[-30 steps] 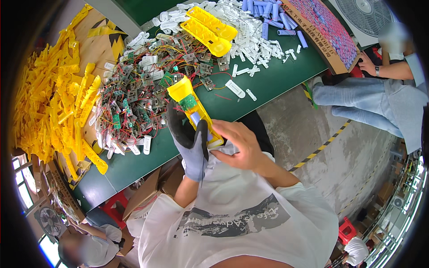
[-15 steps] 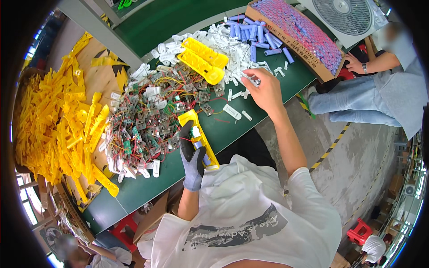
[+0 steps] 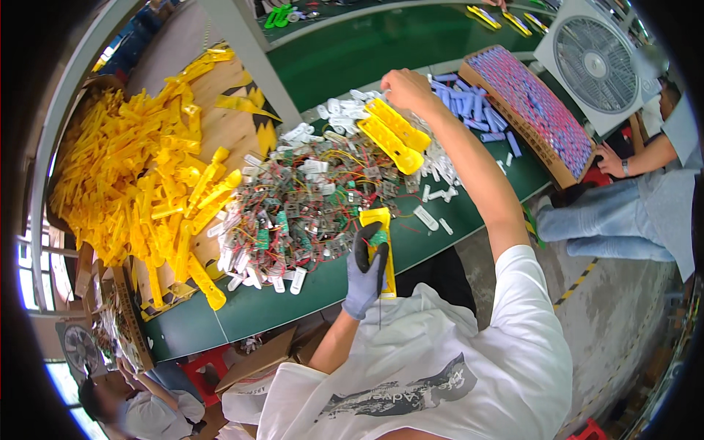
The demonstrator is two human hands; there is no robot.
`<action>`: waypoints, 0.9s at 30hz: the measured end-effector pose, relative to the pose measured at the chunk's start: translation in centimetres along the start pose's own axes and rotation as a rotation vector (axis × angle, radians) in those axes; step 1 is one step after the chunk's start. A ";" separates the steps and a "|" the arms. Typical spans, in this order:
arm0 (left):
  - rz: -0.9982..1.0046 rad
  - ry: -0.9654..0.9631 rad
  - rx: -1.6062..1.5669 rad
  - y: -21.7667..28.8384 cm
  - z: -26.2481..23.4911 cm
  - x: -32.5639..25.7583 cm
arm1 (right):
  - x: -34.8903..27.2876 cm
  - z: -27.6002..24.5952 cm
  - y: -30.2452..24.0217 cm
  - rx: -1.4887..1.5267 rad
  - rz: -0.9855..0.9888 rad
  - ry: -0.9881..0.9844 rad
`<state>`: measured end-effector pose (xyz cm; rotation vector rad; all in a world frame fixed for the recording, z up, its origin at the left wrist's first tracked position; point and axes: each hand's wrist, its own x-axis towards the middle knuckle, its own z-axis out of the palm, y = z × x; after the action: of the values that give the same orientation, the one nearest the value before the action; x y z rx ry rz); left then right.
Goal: Assembling internal electronic components into yellow plastic housings on a factory production line.
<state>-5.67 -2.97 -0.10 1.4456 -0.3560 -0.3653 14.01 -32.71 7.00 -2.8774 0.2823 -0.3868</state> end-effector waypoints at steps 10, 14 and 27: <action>0.003 0.019 -0.003 0.1 0.1 -0.2 | 2.6 0.9 5.6 0.417 -0.043 -0.513; -0.121 -0.033 -0.126 0.1 0.2 -0.4 | 2.0 0.4 7.6 0.523 -0.091 -0.437; -0.072 0.088 -0.043 1.0 1.1 -0.1 | -21.9 -1.1 -4.6 1.249 -0.058 -0.378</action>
<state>-6.23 -3.77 0.98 1.4301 -0.2245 -0.3645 -6.31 -23.79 3.95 -1.6651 -0.1047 0.0203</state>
